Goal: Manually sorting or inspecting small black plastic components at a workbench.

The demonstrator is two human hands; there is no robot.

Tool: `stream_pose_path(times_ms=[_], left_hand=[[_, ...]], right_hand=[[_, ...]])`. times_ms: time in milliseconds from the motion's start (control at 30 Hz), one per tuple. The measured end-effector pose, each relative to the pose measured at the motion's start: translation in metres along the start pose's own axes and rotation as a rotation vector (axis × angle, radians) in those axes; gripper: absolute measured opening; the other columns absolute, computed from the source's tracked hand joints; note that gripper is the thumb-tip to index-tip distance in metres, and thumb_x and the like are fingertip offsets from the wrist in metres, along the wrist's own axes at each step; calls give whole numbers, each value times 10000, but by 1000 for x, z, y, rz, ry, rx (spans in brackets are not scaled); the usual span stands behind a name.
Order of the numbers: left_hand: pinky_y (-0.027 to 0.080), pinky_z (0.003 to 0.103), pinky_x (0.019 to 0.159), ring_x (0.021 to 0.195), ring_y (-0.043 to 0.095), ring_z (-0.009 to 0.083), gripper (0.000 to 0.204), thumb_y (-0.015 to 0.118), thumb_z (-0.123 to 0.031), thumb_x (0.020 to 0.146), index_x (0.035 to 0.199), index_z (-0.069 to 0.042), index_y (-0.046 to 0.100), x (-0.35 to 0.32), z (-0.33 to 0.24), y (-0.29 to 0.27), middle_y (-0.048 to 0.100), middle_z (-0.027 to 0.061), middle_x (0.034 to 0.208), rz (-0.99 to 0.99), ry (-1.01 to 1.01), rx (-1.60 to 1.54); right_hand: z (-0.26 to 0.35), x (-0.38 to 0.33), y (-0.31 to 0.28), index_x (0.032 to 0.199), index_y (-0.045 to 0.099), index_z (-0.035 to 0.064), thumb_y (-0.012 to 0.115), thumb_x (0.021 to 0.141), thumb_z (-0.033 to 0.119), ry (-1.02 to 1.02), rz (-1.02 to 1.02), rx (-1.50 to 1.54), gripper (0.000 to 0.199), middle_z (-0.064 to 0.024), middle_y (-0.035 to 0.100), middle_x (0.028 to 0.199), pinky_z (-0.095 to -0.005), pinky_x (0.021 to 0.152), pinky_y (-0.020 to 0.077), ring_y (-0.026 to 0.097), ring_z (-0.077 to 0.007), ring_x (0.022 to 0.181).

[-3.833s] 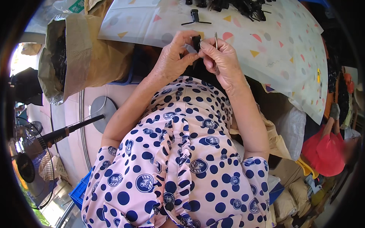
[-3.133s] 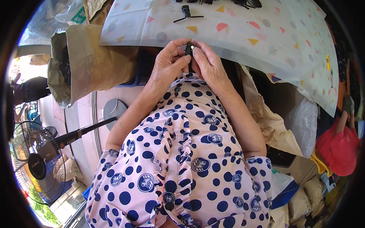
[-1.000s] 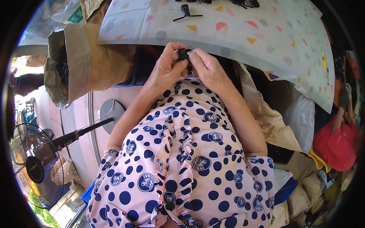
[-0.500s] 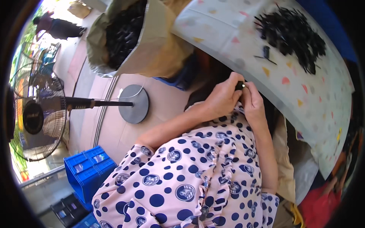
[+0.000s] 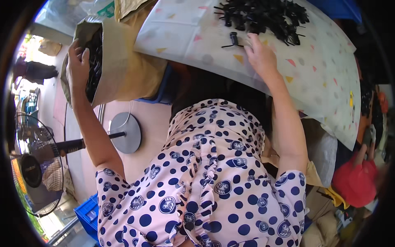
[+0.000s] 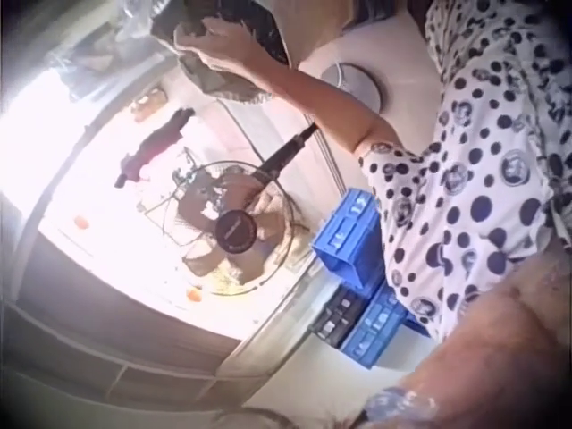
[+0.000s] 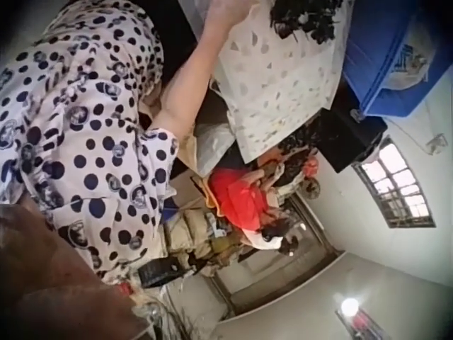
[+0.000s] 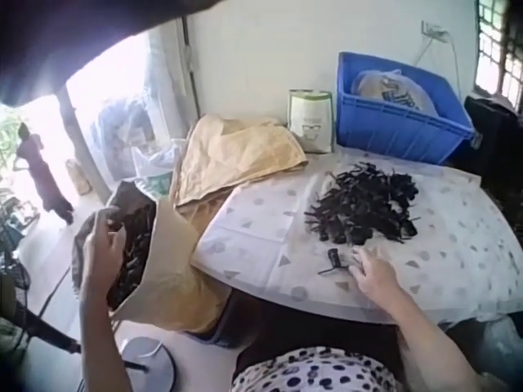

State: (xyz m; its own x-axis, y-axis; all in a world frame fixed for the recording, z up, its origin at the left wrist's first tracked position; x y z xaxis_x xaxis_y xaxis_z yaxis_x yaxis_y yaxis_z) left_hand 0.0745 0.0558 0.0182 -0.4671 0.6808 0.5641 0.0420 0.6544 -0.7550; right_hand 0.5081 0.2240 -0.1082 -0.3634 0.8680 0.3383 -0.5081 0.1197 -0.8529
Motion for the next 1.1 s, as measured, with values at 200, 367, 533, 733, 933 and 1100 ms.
stream_pose_path(times_ms=[200, 367, 533, 733, 933, 1100], left_hand=[[499, 284, 646, 708, 611, 164, 393, 605, -180, 885, 1257, -104, 506, -52, -105, 18, 618, 80, 990, 15, 163, -439], [506, 257, 653, 813, 647, 188, 564, 604, -190, 904, 1361, 19, 348, -124, -185, 80, 557, 191, 1192, 914, -323, -1416], [534, 252, 643, 833, 665, 216, 580, 617, -189, 908, 1365, 17, 326, -146, -208, 116, 574, 203, 1167, 1097, -569, -1845], [549, 214, 649, 826, 674, 177, 341, 563, -153, 936, 1251, -36, 502, -158, -214, 119, 638, 170, 1065, 1109, -675, -1965], [523, 191, 603, 697, 647, 129, 290, 615, -102, 897, 1178, -48, 568, -171, -210, 117, 674, 126, 929, 1078, -800, -1845], [448, 168, 562, 629, 558, 67, 296, 624, -38, 868, 1160, -35, 575, -174, -207, 107, 633, 45, 858, 946, -490, -1523]], right_hand=[[-7, -4, -3, 1055, 556, 105, 573, 873, 196, -24, 124, -141, 204, -167, 648, 837, -410, 647, 470, 619, -352, 770], [24, -36, -15, 981, 554, 20, 565, 901, 82, -3, -98, 477, 101, -110, 631, 778, -272, 641, 453, 582, -149, 686], [60, -79, -20, 960, 538, 3, 531, 920, 45, 91, 0, 690, 58, -60, 630, 806, -228, 687, 431, 504, -77, 727], [70, -105, -14, 1007, 559, 10, 513, 968, 144, 138, 24, 753, 147, -50, 654, 855, -228, 708, 447, 555, -94, 751], [69, -119, -8, 1096, 534, -7, 479, 986, 210, 127, 79, 780, 249, -34, 592, 757, -224, 653, 443, 527, -87, 687], [77, -113, -20, 1193, 504, 3, 422, 1001, 286, 271, 164, 961, 352, 23, 484, 690, -183, 532, 331, 401, -42, 581]])
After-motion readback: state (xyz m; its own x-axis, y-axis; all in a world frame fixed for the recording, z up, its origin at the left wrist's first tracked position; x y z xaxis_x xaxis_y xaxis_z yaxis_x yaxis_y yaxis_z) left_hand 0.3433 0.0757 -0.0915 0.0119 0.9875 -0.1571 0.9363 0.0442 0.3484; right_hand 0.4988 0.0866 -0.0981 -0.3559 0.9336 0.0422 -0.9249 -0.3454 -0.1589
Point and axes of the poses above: each hand's wrist, its own x-axis towards the middle knuckle, its own y-axis out of the palm, z = x × y, the point moved 1 cm from there along x, towards the middle knuckle
